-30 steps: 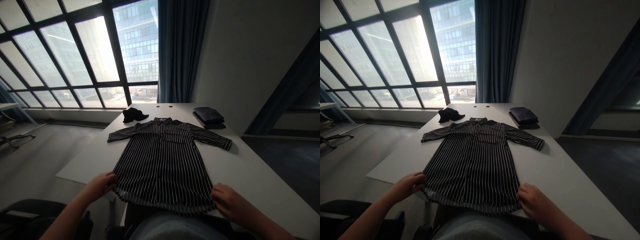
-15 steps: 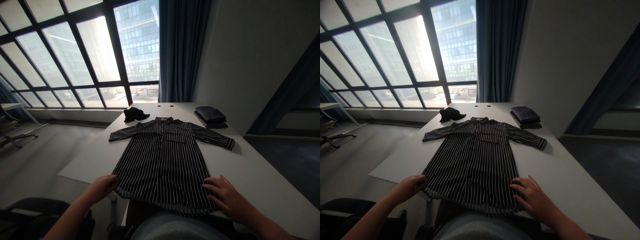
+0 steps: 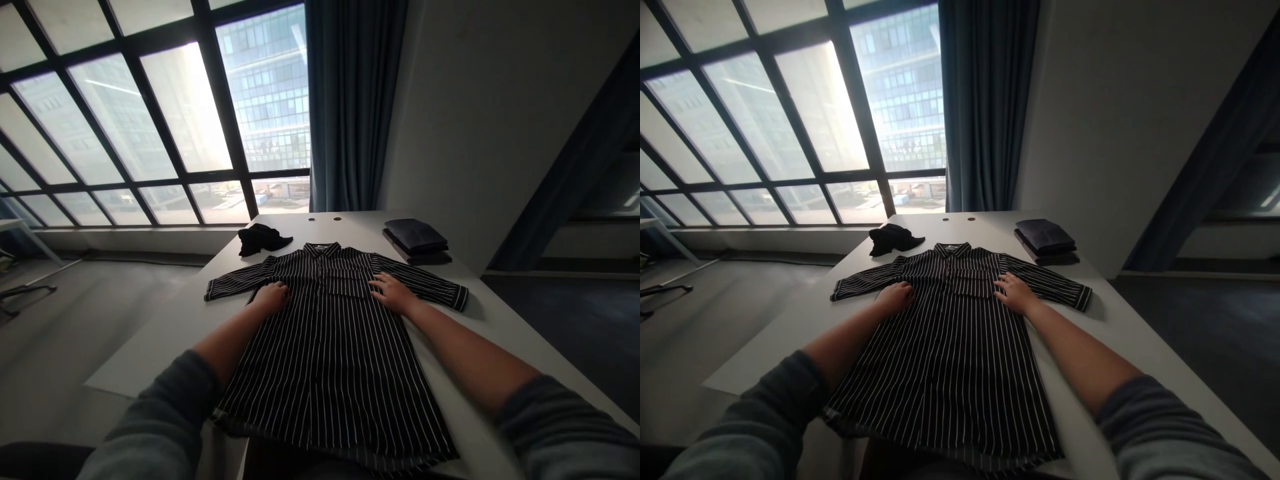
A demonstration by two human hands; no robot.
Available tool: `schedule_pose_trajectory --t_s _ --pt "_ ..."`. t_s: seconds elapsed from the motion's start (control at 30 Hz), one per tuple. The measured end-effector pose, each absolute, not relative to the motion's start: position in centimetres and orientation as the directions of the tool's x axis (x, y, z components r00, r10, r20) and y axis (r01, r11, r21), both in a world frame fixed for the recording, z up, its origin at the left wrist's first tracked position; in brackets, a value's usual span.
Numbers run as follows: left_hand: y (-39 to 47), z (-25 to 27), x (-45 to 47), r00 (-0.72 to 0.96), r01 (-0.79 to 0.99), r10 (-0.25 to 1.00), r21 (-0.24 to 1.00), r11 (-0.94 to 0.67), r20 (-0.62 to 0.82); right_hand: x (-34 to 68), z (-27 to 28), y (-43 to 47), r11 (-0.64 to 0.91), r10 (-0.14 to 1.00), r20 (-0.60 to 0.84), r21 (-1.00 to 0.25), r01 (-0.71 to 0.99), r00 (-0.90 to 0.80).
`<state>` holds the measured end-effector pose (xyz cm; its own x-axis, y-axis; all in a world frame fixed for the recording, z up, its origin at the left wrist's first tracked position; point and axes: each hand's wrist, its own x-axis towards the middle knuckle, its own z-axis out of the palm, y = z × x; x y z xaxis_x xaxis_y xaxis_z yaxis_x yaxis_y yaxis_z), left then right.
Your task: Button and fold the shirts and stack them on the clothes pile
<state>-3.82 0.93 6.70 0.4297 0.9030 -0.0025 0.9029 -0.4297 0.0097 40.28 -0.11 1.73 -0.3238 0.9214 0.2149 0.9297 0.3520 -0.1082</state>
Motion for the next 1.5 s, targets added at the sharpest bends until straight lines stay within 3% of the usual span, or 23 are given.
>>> schedule_pose_trajectory --t_s 0.17,0.33,0.43,0.6,0.87,1.0,1.1,1.2,1.3,1.43,1.5 --pt "10.4 6.3 -1.4 0.344 0.939 0.938 -0.006 -0.345 -0.041 38.5 2.2 7.8 0.240 0.970 0.067 -0.105 0.965 -0.234" --pt "16.0 4.2 -2.2 0.125 0.992 0.980 0.012 -0.125 -0.154 39.1 0.4 11.3 0.024 0.991 -0.125 -0.109 0.994 -0.038" --pt "17.5 2.5 -3.2 0.005 0.999 0.970 0.044 0.006 -0.242 40.1 -1.0 12.0 -0.041 0.986 -0.162 -0.102 0.994 0.024" --pt "18.7 1.1 -3.7 -0.034 0.993 0.971 0.101 0.060 -0.238 40.6 -1.8 12.3 -0.043 0.990 -0.138 -0.100 0.994 0.029" --pt "18.8 1.0 -3.4 -0.038 0.994 0.979 0.094 0.058 -0.201 40.2 -1.1 12.0 -0.059 0.992 -0.119 -0.109 0.992 0.046" --pt "18.4 1.8 -2.6 -0.045 0.999 0.981 0.013 0.048 -0.187 40.3 -1.4 11.0 -0.018 1.000 -0.008 -0.153 0.988 0.017" --pt "18.5 2.6 -0.1 0.045 0.995 0.998 -0.085 -0.048 -0.042 40.3 -1.7 10.3 0.026 0.988 0.154 -0.164 0.986 0.000" --pt "19.0 2.9 3.9 0.267 0.963 0.960 -0.061 -0.262 0.086 40.1 -1.8 10.1 0.035 0.972 0.233 -0.157 0.987 0.002" --pt "20.1 2.9 8.3 0.326 0.945 0.945 0.028 -0.326 0.015 40.0 -1.7 10.1 0.015 0.980 0.198 -0.170 0.985 0.019" --pt "21.9 2.1 12.3 0.236 0.967 0.955 0.140 -0.213 -0.180 40.0 -1.5 10.0 0.006 0.980 0.196 -0.192 0.981 0.032" --pt "22.7 1.5 13.1 0.197 0.975 0.960 0.141 -0.171 -0.201 39.9 -1.4 9.9 0.009 0.979 0.201 -0.207 0.978 0.033"
